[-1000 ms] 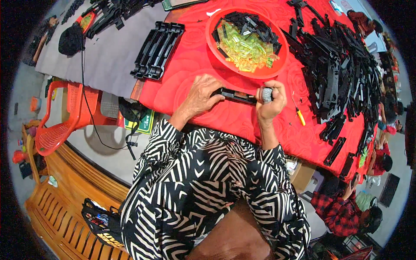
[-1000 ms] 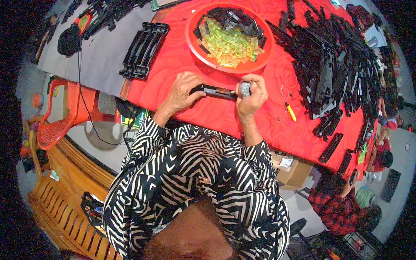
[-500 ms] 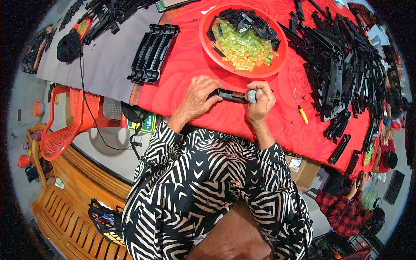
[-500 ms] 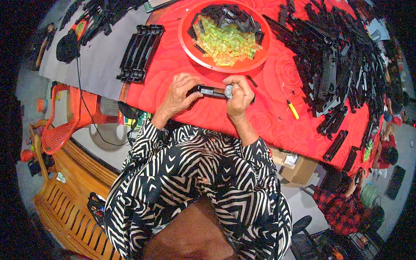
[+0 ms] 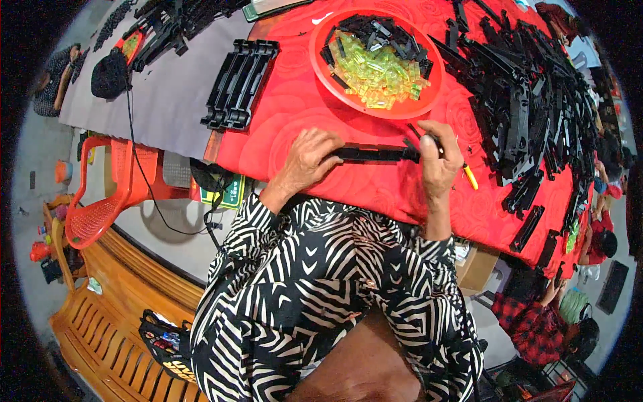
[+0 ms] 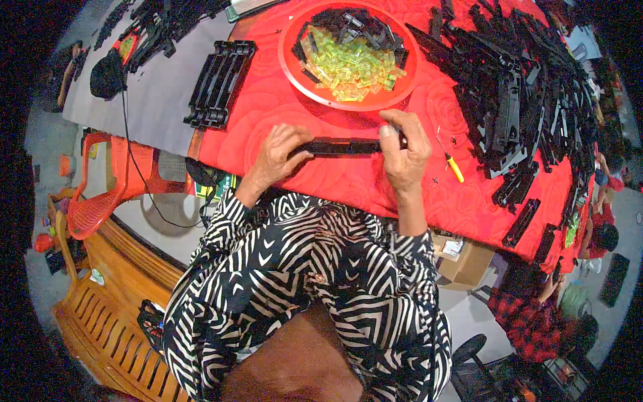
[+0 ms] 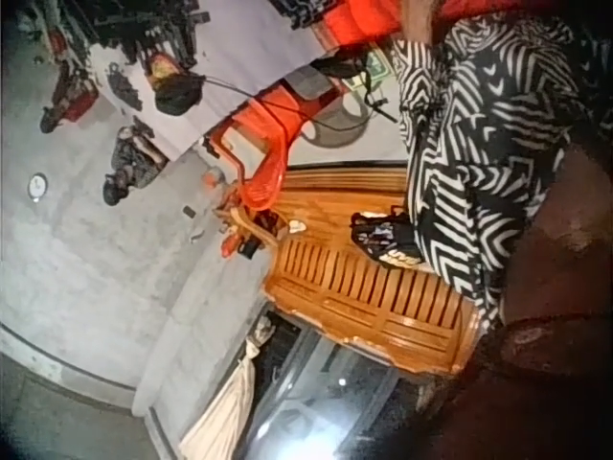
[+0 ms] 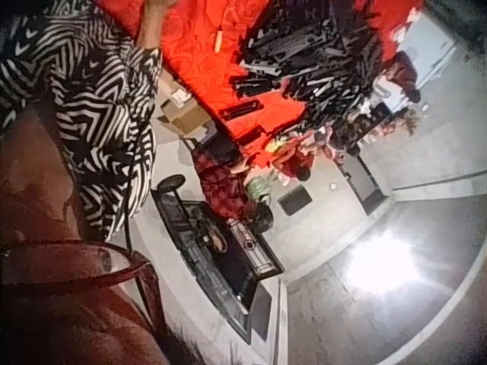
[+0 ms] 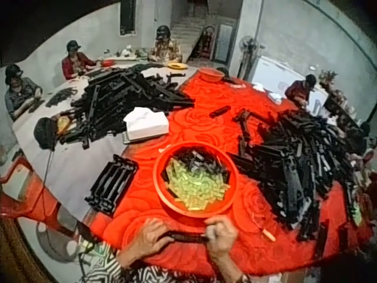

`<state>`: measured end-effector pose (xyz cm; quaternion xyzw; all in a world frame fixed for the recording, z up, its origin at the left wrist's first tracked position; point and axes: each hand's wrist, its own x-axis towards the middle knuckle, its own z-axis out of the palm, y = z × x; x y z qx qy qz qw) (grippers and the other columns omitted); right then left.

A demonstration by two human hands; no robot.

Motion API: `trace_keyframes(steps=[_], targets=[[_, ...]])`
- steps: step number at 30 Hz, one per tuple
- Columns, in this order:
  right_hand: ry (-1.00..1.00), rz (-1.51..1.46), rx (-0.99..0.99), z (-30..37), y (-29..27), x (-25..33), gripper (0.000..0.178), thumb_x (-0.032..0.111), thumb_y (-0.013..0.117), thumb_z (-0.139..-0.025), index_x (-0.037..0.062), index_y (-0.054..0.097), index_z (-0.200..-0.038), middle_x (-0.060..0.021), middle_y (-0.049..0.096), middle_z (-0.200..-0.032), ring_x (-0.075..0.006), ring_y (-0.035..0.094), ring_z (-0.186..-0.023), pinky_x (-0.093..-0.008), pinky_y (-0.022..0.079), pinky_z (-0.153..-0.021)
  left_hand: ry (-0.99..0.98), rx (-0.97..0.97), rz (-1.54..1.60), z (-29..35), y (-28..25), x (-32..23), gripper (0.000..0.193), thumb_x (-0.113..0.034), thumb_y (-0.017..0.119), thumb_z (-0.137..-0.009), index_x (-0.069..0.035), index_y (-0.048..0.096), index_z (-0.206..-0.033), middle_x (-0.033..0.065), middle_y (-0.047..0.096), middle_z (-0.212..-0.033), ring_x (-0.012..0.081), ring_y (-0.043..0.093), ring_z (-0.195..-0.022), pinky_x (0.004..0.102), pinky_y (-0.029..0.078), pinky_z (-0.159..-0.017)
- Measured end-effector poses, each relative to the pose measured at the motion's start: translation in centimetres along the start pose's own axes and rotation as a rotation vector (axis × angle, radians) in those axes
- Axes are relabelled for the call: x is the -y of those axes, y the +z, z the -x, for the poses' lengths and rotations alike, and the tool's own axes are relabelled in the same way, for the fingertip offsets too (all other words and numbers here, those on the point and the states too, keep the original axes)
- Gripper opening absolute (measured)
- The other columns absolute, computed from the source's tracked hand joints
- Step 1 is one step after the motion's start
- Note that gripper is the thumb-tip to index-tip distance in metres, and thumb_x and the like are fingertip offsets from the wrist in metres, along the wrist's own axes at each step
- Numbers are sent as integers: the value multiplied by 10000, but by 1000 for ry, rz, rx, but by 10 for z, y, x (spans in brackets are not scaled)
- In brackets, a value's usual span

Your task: The person assembles black plastic components by inserting small mechanical parts into a larger plastic housing, using a screwdriver to secure them.

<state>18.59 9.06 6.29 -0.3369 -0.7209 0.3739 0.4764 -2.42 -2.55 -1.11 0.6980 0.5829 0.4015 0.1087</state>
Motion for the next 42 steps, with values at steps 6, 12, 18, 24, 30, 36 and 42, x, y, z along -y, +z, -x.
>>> trace_keyframes(steps=[6,12,18,24,30,36,42], targets=[[-108,558,475,18,-3,-12,283,162,628,-748,110,587,-1023,-119,521,-955,-312,604,-750,-419,502,-615,114,16,-127,3,-3,-5,324,-139,721,-662,-44,602,-949,101,572,-1015,278,559,-908,381,431,-761],[-129,805,599,41,2,-25,230,148,620,-768,99,549,-981,-120,492,-961,-319,591,-647,-416,489,-534,11,-13,-151,12,6,-32,362,-215,699,-691,-27,570,-972,106,552,-1011,277,534,-930,402,405,-766],[-177,757,494,70,-2,-16,307,182,628,-782,82,536,-1057,-138,490,-960,-287,596,-588,-370,497,-492,-96,93,-272,11,20,-47,351,-183,686,-688,-30,569,-982,118,545,-947,275,511,-861,377,385,-747],[-62,789,418,73,-12,0,476,317,686,-753,121,545,-1163,-132,526,-1008,-312,605,-768,-380,510,-548,211,-291,-355,29,25,-37,403,-105,681,-588,-30,565,-966,100,544,-930,257,536,-799,386,402,-725],[-309,947,328,73,-14,29,438,317,688,-755,140,577,-1139,-98,565,-972,-149,551,-524,-250,472,-464,263,-365,-432,27,7,-36,349,-153,688,-674,-100,527,-979,32,552,-920,204,526,-798,361,382,-720],[-648,1022,300,62,-21,80,410,255,739,-737,68,621,-1082,-130,620,-951,-138,546,-593,-241,430,-463,225,-525,-341,17,-10,-44,317,-182,671,-709,-116,485,-956,31,558,-874,202,519,-771,372,365,-710],[-840,1044,433,40,-15,116,311,207,673,-805,21,637,-1052,-135,615,-904,-94,456,-460,-222,358,-389,175,-595,-228,16,-16,-42,330,-187,673,-705,-102,462,-944,70,550,-846,238,503,-739,369,377,-688]])
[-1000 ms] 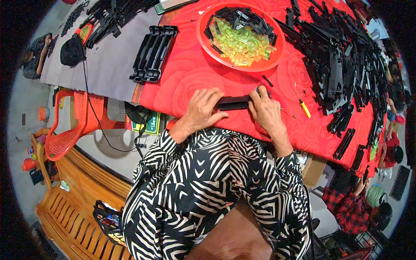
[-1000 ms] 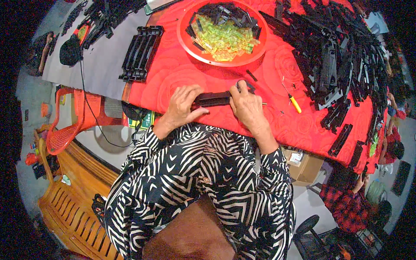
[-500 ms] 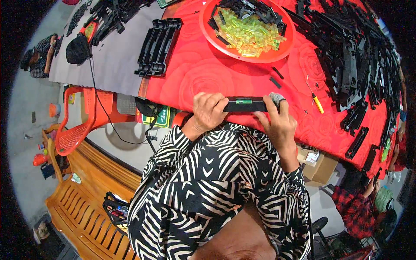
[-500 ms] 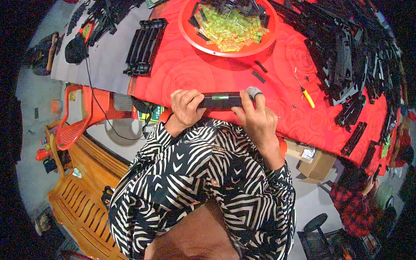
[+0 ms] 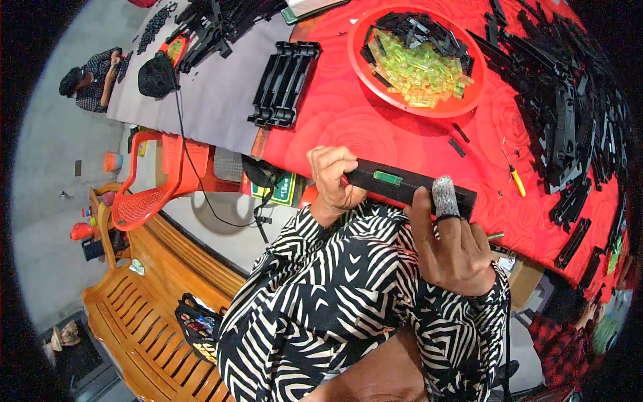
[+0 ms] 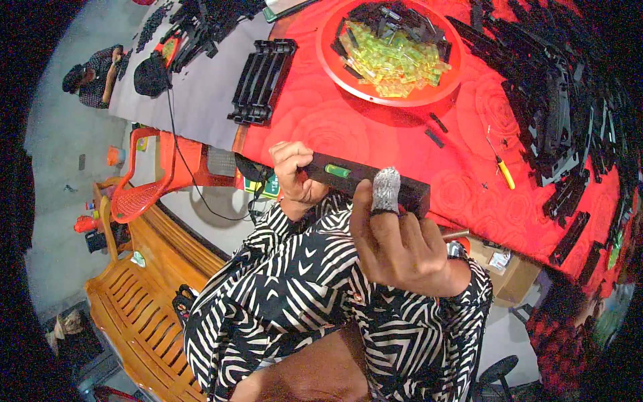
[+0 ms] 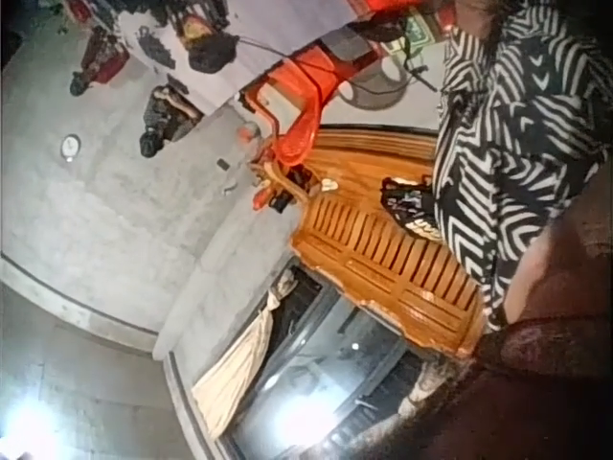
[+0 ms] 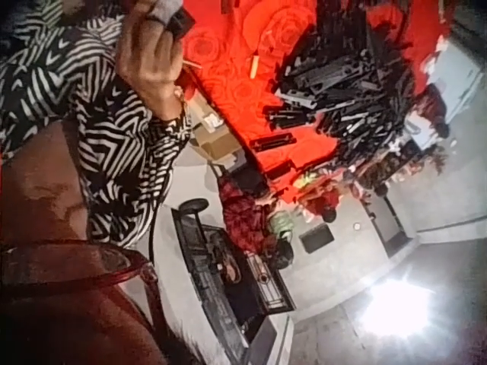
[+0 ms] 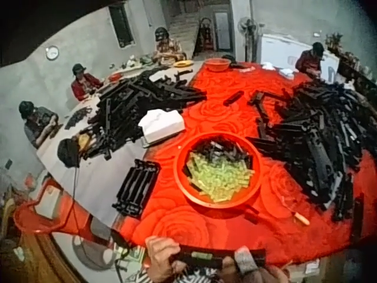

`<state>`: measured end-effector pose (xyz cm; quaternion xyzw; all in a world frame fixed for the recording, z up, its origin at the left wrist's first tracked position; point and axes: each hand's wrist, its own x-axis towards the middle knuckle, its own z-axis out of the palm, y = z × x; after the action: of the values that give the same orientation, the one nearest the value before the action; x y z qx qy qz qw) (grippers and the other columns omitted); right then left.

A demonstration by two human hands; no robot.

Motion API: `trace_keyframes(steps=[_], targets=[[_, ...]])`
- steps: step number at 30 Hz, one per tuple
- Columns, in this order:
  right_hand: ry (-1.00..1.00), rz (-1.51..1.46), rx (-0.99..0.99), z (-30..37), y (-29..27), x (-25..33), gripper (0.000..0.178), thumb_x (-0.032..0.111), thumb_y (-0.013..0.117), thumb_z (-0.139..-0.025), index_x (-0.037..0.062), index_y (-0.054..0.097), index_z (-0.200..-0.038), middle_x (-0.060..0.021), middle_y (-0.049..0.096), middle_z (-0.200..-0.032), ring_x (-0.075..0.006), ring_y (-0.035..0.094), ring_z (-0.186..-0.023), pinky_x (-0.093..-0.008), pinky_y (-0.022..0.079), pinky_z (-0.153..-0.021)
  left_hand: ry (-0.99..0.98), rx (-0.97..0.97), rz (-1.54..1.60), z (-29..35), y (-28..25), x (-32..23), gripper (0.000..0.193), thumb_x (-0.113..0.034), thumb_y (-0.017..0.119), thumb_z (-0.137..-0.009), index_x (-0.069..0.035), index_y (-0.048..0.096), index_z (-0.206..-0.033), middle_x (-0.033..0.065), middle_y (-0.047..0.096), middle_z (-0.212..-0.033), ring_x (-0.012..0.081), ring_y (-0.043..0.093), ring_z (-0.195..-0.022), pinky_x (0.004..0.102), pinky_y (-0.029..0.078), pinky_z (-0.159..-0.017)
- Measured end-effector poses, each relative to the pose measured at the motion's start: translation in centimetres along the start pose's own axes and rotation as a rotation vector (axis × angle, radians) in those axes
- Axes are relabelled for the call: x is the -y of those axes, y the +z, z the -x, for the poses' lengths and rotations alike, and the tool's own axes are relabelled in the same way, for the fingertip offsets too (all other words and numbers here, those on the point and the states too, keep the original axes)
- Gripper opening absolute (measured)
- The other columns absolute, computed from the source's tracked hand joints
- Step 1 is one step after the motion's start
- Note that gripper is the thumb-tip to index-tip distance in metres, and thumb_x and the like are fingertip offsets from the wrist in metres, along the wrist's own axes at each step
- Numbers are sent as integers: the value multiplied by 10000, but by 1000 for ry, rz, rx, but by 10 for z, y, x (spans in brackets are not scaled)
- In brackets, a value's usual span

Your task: The person assembles black plastic components by inserting small mechanical parts into a larger plastic housing, using a screwdriver to secure them.

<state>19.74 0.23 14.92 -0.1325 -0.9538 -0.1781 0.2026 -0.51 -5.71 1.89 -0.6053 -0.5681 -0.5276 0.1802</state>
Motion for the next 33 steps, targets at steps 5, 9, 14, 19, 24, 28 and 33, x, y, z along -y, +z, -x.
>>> trace_keyframes(steps=[5,9,14,19,24,28,33], targets=[[-89,39,-210,-15,2,3,189,36,565,-691,24,681,-840,20,424,-589,-39,331,-431,-186,220,-373,-57,-66,105,0,5,1,324,-159,664,-705,-82,456,-942,85,538,-825,239,496,-720,367,384,-680],[3,27,-239,-16,2,8,105,80,586,-744,35,677,-772,28,429,-573,-45,327,-423,-206,186,-382,-71,-67,154,0,10,0,325,-133,656,-695,-71,452,-941,89,542,-829,240,498,-709,370,387,-673],[46,21,-134,-10,-2,5,147,161,589,-817,39,667,-794,16,447,-607,-53,353,-442,-212,213,-386,-82,-45,179,1,17,-3,344,-114,672,-656,-59,466,-926,99,554,-810,249,507,-685,366,390,-647],[281,-305,-34,12,16,0,201,187,644,-795,51,624,-941,-65,520,-758,-156,514,-521,-271,391,-412,-104,133,118,-8,19,-3,308,-89,692,-563,-43,535,-824,111,579,-779,274,543,-695,369,387,-611],[868,-440,-19,50,48,-37,147,112,633,-783,56,605,-916,-136,547,-840,-320,574,-721,-383,460,-609,-332,450,81,-16,21,6,236,-153,756,-603,-60,544,-647,77,533,-653,271,529,-639,373,398,-603],[911,-352,55,90,103,-59,88,163,611,-805,88,587,-845,-135,530,-825,-340,577,-694,-431,471,-573,-363,585,83,-24,28,14,256,-177,763,-607,-49,544,-639,81,508,-641,272,520,-644,383,401,-620],[892,-464,121,77,134,-54,156,179,613,-800,83,569,-915,-154,519,-875,-376,581,-723,-479,467,-603,-394,690,88,-21,35,29,239,-178,753,-627,-33,563,-633,86,512,-677,263,511,-693,368,405,-646]])
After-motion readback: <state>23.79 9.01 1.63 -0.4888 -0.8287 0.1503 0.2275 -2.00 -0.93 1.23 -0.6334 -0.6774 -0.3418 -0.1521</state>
